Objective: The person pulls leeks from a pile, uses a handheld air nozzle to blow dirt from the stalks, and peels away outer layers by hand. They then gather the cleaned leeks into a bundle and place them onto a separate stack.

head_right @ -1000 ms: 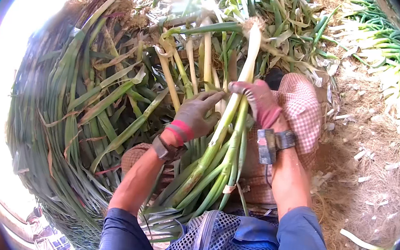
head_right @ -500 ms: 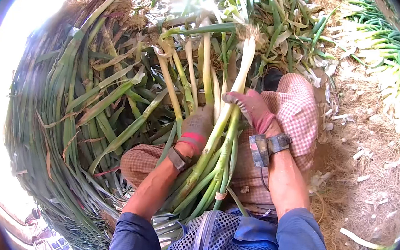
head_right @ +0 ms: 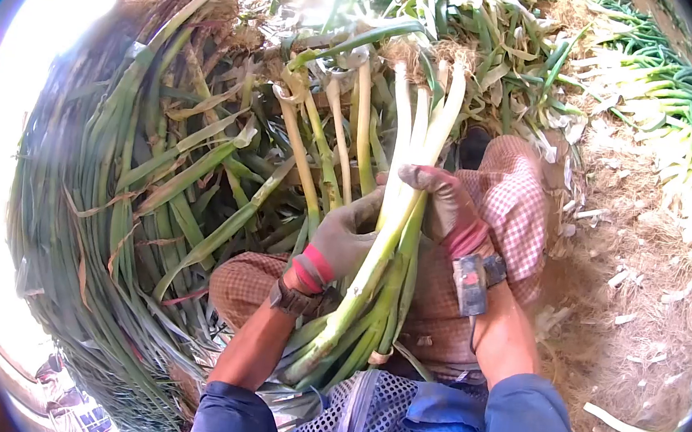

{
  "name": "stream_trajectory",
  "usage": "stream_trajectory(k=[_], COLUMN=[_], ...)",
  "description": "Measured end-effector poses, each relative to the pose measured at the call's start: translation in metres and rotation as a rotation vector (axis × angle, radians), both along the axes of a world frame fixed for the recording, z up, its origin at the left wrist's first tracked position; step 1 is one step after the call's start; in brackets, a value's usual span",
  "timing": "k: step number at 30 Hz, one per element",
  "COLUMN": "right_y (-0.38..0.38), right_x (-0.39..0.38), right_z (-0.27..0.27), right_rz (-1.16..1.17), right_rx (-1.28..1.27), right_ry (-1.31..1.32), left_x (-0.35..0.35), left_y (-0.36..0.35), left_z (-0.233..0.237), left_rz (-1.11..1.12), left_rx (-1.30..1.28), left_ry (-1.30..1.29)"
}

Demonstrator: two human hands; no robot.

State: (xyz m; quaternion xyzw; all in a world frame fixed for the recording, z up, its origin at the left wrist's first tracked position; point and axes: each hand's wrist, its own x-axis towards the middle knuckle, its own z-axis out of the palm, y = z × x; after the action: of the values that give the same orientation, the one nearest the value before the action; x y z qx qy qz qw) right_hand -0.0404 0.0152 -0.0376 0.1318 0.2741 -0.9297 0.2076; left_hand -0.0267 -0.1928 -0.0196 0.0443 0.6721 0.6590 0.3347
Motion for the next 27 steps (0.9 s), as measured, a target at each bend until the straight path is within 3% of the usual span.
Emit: stream_trajectory(k=[5,9,11,13,14,15,17,18,19,21,25,27], right_y=[-0.007,-0.032,-0.044,-0.044,-0.044,-0.046,-0.047,-0.047,-0.046,-0.048,-0.056,-0.059], right_x=[-0.037,-0.080,-0.095,-0.105,-0.109,-0.110,-0.113,-0.113,-0.112,-0.113,-0.114,-0.115], right_z=[0.034,0.006,-0.005,-0.021,-0.030,-0.041,-0.050,-0.055,-0.059,-0.069,-0.093,-0.103], right_rz=[-0.027,0.048,0.103,0.144,0.175,0.116,0.107,0.110,0.129,0.147,0.089,0.076], right_rx=[0.145,-0.065,-0.059,-0.059,-0.058,0.067,0.199,0.203,0.348,0.493,0.493,0.456], right_ry=[0.219,0.171,0.073,0.072,0.066,0.012,0.038,0.037,-0.036,-0.109,-0.066,-0.047], left_x=[-0.042,-0.076,-0.085,-0.098,-0.101,-0.106,-0.121,-0.135,-0.141,-0.149,-0.155,-0.150], left_y=[-0.035,-0.069,-0.082,-0.104,-0.112,-0.118,-0.131,-0.145,-0.147,-0.144,-0.140,-0.130], left_z=[0.033,0.034,0.019,0.006,0.002,-0.009,-0.050,-0.081,-0.098,-0.119,-0.152,-0.128], left_rz=[-0.147,-0.182,-0.147,0.054,0.273,0.278,0.508,0.465,0.466,0.357,0.426,0.462], left_rx=[0.202,0.021,0.123,0.083,0.083,0.084,-0.053,-0.226,-0.222,-0.633,-0.547,-0.439], left_ry=[-0.159,-0.150,-0.163,-0.285,-0.231,-0.233,-0.042,-0.022,-0.021,0.131,0.115,0.047])
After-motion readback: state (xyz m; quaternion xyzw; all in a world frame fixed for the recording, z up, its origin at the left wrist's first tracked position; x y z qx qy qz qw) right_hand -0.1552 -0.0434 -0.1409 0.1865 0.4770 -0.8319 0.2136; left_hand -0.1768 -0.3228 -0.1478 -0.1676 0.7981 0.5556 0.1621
